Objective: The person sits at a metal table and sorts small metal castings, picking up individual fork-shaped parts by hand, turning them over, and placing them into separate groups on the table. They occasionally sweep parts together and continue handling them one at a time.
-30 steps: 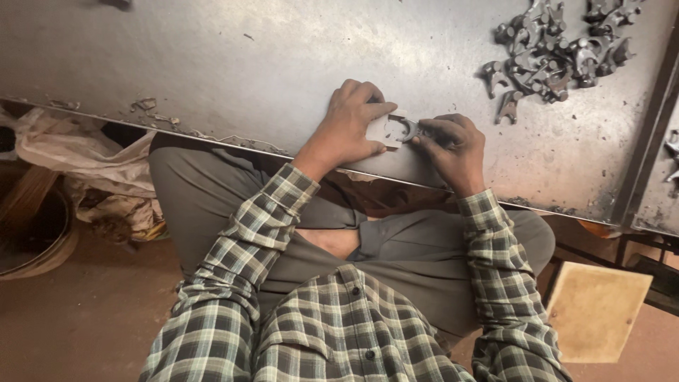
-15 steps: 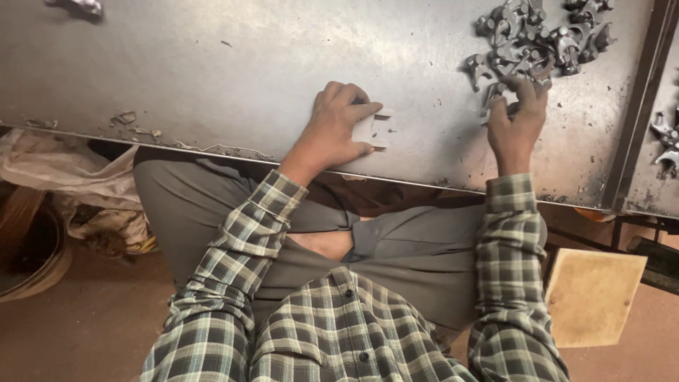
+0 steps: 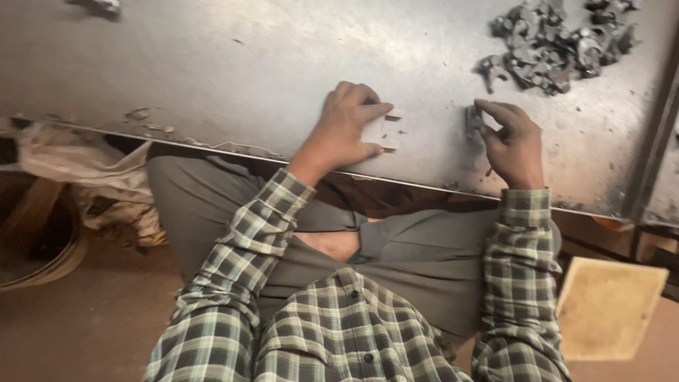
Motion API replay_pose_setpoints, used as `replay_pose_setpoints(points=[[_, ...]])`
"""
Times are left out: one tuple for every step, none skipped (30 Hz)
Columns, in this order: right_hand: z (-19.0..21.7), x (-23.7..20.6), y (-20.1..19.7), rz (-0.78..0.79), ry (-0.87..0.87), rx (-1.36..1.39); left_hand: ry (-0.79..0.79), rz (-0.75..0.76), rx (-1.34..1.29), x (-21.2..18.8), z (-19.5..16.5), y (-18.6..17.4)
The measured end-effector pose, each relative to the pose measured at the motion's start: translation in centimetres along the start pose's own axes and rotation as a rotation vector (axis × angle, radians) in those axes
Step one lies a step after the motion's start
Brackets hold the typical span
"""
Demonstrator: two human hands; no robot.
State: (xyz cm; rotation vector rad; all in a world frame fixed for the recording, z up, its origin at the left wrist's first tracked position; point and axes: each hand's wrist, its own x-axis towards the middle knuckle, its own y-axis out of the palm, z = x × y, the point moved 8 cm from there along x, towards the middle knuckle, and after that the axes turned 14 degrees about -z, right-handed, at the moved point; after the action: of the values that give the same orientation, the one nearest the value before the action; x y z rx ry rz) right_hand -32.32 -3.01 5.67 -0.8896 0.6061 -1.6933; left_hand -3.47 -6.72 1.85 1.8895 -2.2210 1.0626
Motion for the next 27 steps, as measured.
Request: replay_pose_setpoints(points=[[0.4, 0.0, 0.2, 0.021, -0.043, 0.009, 0.006, -0.002, -0.006, 0.0, 0.1, 0.1], [0.2, 0.0, 0.3, 0.030, -0.015, -0.022, 0.014, -0.004, -0.008, 0.0, 0.1, 0.2], [-0.2, 0.1, 0.4, 0.038, 0.010, -0.049, 0.024, -0.007, -0.007, 0.2, 0.2, 0.3], [-0.5, 0.1, 0.6, 0.048, 0.033, -0.078, 0.027, -0.010, -0.009, 0.2, 0.3, 0.3], [-0.6, 0.1, 0.5, 0.031, 0.042, -0.053, 0.030, -0.015, -0.011, 0.2, 0.3, 0.4], [-0.7, 0.0, 0.5, 0.015, 0.050, -0.031, 0.033, -0.022, -0.016, 0.2, 0.3, 0.5], [-1.0, -0.1, 0.5, 0.008, 0.088, -0.049, 0.029, -0.018, -0.008, 0.3, 0.3, 0.6], [-1.4, -0.3, 0.6, 0.002, 0.126, -0.068, 0.026, -0.014, 0.000, 0.3, 0.3, 0.7], [-1.6, -0.5, 0.6, -0.003, 0.166, -0.087, 0.021, -0.009, 0.006, 0.3, 0.3, 0.7], [-1.1, -0.5, 0.9, 0.002, 0.126, -0.045, 0.015, -0.010, 0.005, 0.4, 0.3, 0.7], [-0.6, -0.6, 1.1, 0.005, 0.089, -0.007, 0.009, -0.009, 0.000, 0.4, 0.2, 0.7], [0.0, -0.6, 1.2, 0.008, 0.053, 0.028, 0.004, -0.009, -0.010, 0.4, 0.2, 0.7], [0.4, -0.6, 1.4, 0.017, 0.025, 0.003, 0.000, -0.006, -0.001, 0.4, 0.2, 0.6], [0.8, -0.6, 1.7, 0.026, 0.000, -0.027, -0.005, -0.002, 0.001, 0.5, 0.1, 0.5], [1.2, -0.6, 1.8, 0.034, -0.024, -0.063, -0.009, 0.002, -0.001, 0.5, 0.0, 0.6], [1.5, -0.6, 2.0, 0.049, -0.022, -0.044, -0.012, 0.003, -0.003, 0.5, 0.0, 0.7], [1.9, -0.9, 2.5, 0.061, -0.016, -0.026, -0.013, 0.007, -0.006, 0.5, 0.0, 0.7], [2.3, -1.1, 2.9, 0.072, -0.005, -0.008, -0.012, 0.015, -0.010, 0.5, 0.1, 0.8], [2.5, -1.4, 3.3, 0.080, 0.020, 0.001, 0.002, 0.001, -0.012, 0.5, 0.1, 0.7], [2.7, -1.6, 3.7, 0.086, 0.052, 0.005, 0.016, -0.008, -0.019, 0.5, 0.2, 0.6], [3.3, -1.9, 3.9, 0.082, 0.011, 0.002, 0.033, -0.015, -0.032, 0.5, 0.1, 0.6], [4.0, -2.1, 4.2, 0.077, -0.030, -0.001, 0.035, -0.017, -0.034, 0.4, 0.1, 0.7], [4.7, -2.3, 4.5, 0.073, -0.073, -0.003, 0.037, -0.020, -0.033, 0.3, 0.2, 0.6], [5.5, -2.4, 4.7, 0.070, -0.119, -0.001, 0.039, -0.025, -0.028, 0.2, 0.2, 0.4], [6.0, -2.6, 5.0, 0.065, -0.124, 0.004, 0.039, -0.028, -0.031, 0.1, 0.1, 0.3], [6.4, -2.7, 5.2, 0.061, -0.132, 0.012, 0.038, -0.033, -0.029, 0.1, 0.0, 0.2], [6.9, -2.6, 5.3, 0.060, -0.142, 0.024, 0.036, -0.040, -0.023, 0.1, -0.1, 0.1]])
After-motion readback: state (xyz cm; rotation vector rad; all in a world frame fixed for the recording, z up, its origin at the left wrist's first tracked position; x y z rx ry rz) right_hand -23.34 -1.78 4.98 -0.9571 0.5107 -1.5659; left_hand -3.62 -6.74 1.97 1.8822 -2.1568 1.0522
